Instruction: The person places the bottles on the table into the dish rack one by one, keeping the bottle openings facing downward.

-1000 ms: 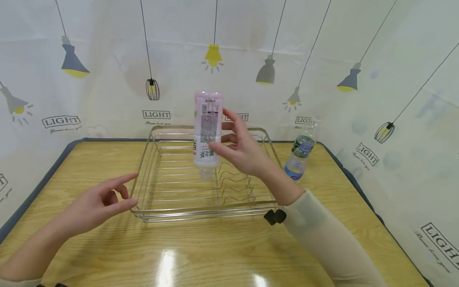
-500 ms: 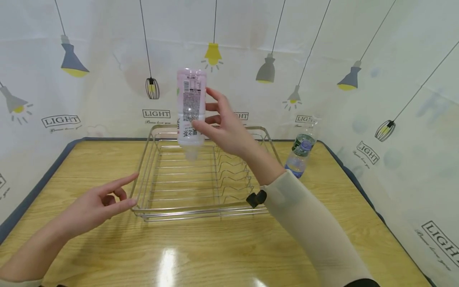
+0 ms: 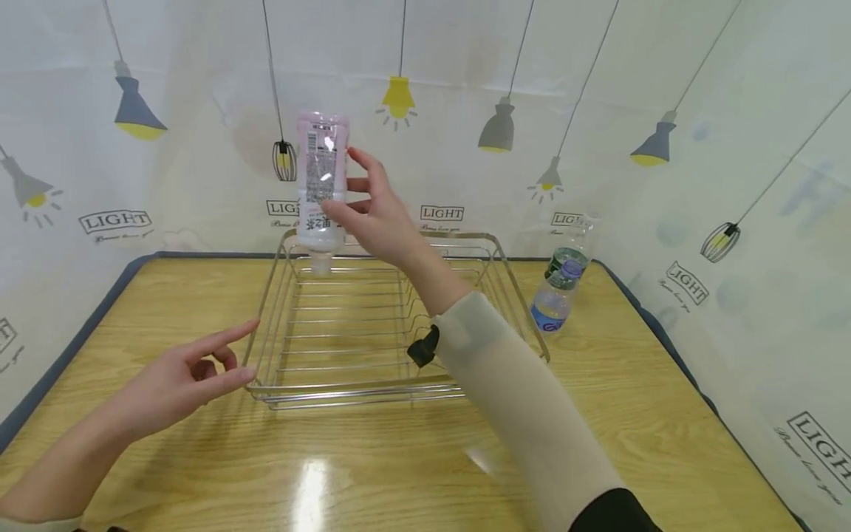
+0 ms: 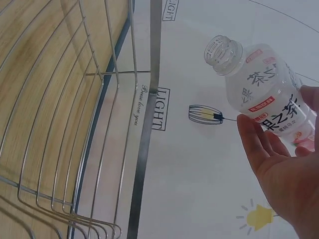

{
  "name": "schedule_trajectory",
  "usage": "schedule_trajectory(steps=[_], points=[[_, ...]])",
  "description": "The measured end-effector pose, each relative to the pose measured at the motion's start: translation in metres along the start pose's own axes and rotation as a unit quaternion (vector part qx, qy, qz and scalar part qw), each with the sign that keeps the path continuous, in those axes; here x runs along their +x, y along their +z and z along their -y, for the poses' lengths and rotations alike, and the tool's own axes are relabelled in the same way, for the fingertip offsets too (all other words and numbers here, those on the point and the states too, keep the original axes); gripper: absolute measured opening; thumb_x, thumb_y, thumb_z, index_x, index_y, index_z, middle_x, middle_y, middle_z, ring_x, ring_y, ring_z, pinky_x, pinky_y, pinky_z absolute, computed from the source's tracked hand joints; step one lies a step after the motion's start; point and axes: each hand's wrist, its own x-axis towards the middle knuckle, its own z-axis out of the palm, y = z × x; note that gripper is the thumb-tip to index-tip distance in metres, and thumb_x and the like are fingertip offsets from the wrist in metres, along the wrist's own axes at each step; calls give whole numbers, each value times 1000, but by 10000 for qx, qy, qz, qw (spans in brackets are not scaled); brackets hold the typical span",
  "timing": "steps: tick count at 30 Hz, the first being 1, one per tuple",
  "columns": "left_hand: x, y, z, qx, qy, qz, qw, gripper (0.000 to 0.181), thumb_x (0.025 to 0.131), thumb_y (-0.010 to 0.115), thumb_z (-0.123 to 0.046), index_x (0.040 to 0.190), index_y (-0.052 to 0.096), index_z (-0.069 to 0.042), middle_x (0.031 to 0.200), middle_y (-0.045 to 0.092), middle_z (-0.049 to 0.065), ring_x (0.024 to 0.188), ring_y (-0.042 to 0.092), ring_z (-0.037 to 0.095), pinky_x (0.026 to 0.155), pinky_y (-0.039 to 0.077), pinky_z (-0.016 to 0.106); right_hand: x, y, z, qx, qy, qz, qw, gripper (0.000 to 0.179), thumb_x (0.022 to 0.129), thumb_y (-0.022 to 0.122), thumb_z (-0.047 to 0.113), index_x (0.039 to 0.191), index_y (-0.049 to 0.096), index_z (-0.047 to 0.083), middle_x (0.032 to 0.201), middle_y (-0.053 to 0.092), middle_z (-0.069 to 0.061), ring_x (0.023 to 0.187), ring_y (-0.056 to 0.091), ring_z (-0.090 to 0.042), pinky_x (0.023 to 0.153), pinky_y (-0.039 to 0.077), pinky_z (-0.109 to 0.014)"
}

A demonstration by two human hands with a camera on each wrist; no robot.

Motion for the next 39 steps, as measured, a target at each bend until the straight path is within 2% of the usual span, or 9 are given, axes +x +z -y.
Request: schedule_trajectory(steps=[7,15,23,31,39], points=[[3,0,-1,72,-20,-6,10000,72,108,74,-34,171,42,-26,105,60,5,66,46,13,56,41,33,19,12,-20,224,142,-119,9996,86,107,72,21,175,19,30,149,59,-13,120,72,-28,98,64,-37],[5,-1,-3,119,19,-32,9999,71,107,75,-34,170,44,-27,104,60,5,67,46,13,56,41,32,35,27,-32,237,492,-147,9984,87,108,72,23,175,17,35,148,57,-11,120,71,-27,92,65,-36],[5,-1,-4,84,37,19,10000,71,108,74,-32,171,43,-26,105,60,5,68,46,15,57,40,33,33,34,-48,83,854,-147,9962,88,110,70,24,175,12,37,149,55,-10,119,69,-26,92,65,-38],[1,-1,-4,14,-36,4,10000,71,107,74,-36,171,43,-30,105,60,8,67,48,16,57,43,33,34,40,-70,129,1116,-72,9936,92,109,71,22,176,9,36,154,53,-14,125,69,-29,104,62,-49],[0,0,-1,71,80,-63,9999,71,108,74,-31,171,43,-28,103,60,6,65,47,16,57,42,33,33,50,-79,-269,1269,71,9915,94,110,70,23,177,6,36,159,52,-16,126,70,-32,96,65,-43]])
